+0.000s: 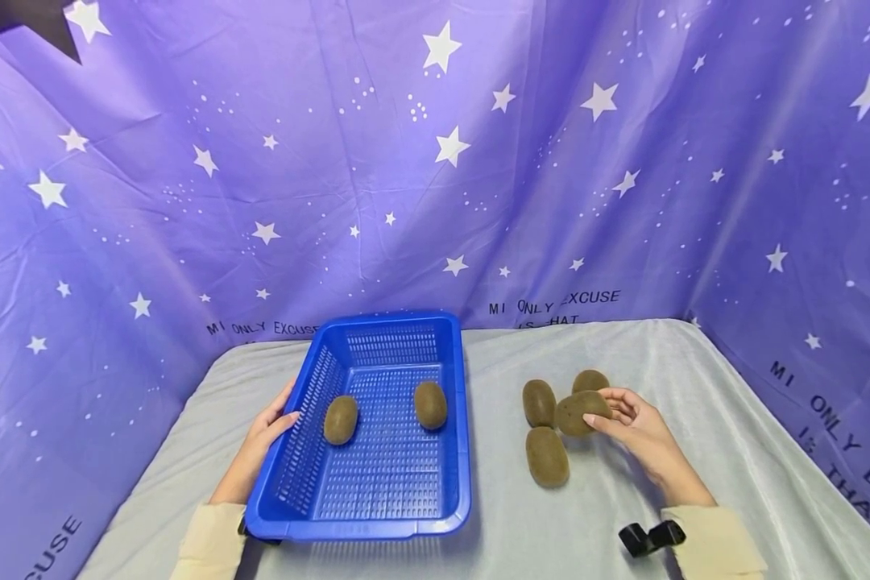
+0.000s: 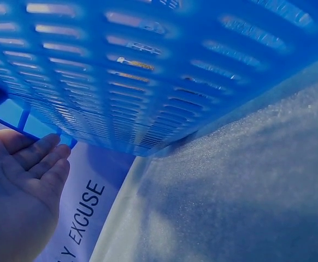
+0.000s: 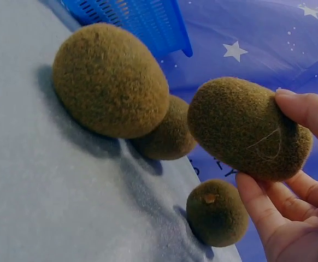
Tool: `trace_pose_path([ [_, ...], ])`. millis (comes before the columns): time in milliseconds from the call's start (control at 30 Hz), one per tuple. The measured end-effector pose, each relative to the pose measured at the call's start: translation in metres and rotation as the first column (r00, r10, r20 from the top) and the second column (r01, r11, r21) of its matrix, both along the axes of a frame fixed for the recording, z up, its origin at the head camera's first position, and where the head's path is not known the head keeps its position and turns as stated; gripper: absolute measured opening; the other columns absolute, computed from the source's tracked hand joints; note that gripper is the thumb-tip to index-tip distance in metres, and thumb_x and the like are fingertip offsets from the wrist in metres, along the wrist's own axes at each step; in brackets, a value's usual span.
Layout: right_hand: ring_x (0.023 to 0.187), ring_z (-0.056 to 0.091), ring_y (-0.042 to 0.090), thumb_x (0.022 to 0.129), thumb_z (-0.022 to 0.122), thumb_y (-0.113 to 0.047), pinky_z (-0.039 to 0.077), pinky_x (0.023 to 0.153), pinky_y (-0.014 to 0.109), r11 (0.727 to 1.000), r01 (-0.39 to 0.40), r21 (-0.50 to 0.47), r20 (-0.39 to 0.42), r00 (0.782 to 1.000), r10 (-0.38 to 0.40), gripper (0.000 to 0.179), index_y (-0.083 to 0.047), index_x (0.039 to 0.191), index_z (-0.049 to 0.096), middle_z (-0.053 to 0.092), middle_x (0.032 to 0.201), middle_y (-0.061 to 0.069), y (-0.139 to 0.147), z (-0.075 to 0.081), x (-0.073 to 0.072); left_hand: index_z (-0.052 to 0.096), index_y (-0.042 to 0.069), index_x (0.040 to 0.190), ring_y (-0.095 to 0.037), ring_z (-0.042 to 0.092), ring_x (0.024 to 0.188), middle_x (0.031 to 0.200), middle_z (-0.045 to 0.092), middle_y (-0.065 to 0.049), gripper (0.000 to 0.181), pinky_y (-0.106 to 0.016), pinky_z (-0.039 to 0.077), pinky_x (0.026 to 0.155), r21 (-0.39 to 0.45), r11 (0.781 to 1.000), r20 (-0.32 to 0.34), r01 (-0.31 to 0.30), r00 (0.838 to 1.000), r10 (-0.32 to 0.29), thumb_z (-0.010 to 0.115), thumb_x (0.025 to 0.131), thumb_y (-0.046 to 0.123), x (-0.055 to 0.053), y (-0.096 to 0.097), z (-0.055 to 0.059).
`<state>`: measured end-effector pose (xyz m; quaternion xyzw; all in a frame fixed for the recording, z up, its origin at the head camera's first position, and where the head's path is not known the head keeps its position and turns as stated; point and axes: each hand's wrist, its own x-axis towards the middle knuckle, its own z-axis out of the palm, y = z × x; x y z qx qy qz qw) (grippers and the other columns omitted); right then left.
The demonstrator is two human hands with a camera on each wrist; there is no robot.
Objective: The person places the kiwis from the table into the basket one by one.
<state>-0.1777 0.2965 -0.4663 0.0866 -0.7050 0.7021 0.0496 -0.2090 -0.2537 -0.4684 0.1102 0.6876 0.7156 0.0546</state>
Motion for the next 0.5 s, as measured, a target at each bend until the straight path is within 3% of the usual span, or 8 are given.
trace_pose_path([
  [500, 0.088, 0.061, 0.002, 0.084, 0.062, 0.007, 0.049, 0.073, 0.015, 1.0, -0.01, 0.004, -0.012, 1.0, 0.01, 0.032, -0.014, 0.108, 0.056, 0.064, 0.097, -0.01, -0.022, 0.015, 0.001, 0.013, 0.018, 0.153, -0.008, 0.045, 0.122, 0.155, 0.019, -0.012, 0.064, -0.027, 0.046, 0.092, 0.005, 1.0, 0.009, 0.015, 1.0, -0.015, 0.046, 0.098, 0.016, 0.0, -0.001, -0.002],
])
